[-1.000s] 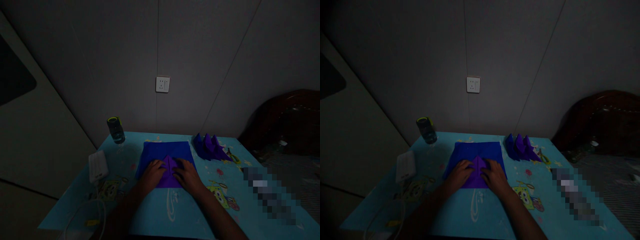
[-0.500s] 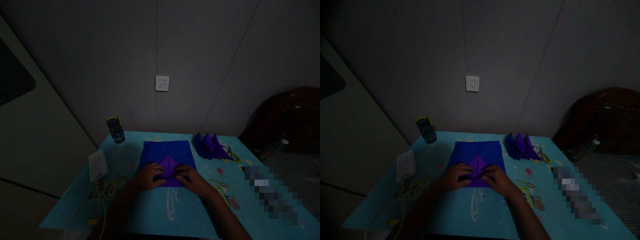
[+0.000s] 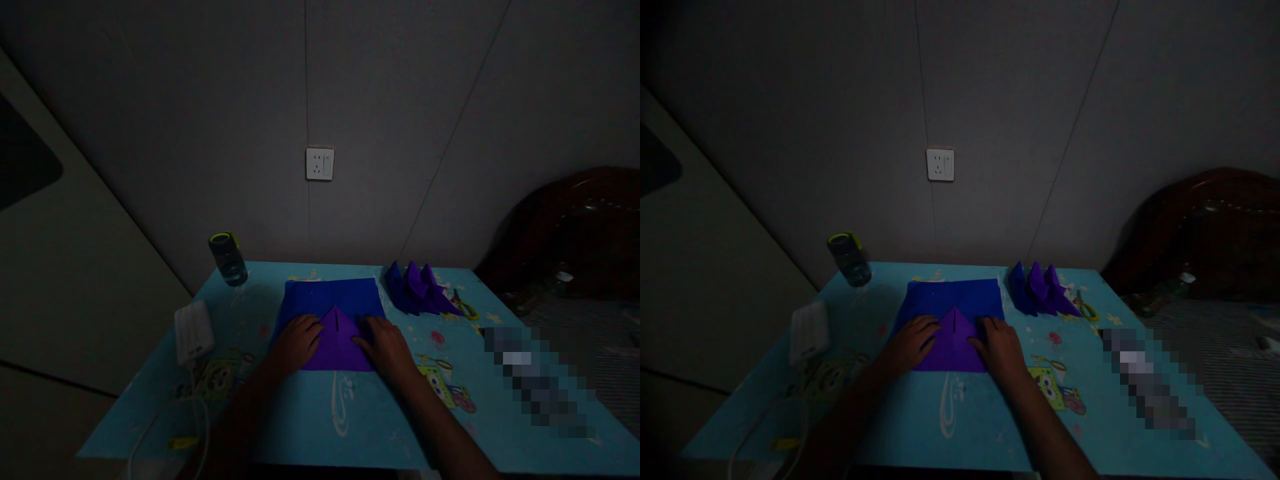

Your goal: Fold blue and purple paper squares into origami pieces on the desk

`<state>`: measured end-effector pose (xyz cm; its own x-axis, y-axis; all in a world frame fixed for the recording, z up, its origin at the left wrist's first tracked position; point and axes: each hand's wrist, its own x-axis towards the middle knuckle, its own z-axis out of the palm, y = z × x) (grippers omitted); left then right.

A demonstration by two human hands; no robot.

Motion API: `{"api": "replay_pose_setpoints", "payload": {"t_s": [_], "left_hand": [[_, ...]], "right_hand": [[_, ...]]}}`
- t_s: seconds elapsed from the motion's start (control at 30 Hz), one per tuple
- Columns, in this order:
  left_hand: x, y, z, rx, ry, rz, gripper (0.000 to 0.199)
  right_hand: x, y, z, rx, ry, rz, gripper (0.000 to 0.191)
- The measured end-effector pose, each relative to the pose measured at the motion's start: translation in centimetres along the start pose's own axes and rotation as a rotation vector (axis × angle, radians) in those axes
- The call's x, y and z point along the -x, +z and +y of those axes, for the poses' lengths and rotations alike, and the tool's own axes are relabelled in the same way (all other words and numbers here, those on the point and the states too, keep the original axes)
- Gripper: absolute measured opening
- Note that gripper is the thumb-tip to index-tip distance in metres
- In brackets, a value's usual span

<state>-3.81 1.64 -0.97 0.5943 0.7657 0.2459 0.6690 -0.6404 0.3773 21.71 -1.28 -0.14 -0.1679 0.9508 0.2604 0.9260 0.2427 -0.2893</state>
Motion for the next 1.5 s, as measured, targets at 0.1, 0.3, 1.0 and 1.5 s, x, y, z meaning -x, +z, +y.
{"api": "replay_pose_setpoints", "payload": {"t_s": [0.1,0.3,1.0,1.5], "left_hand": [[0.1,0.1,-0.2,-0.001,-0.002,0.000,0.037],[0.0,-0.3,-0.3,0.075,0.015,-0.047,0.050],[-1.1,-0.8,0.6,1.164,-0.436,0.431,0.051],[-1.2,-0.5,1.6,1.077,-0.479,0.609,0.019]], "right_hand": [[0.0,-0.2,0.7,-0.092,0.029,-0.075,0.033],[-0.2,-0.4,1.4,-0.227,0.078,-0.185,0.032],[-0.8,-3.7,0.9,-1.235,0.462,0.064,0.053],[-1.0,-1.7,0.2,-1.148,0.434,0.452,0.039]]}}
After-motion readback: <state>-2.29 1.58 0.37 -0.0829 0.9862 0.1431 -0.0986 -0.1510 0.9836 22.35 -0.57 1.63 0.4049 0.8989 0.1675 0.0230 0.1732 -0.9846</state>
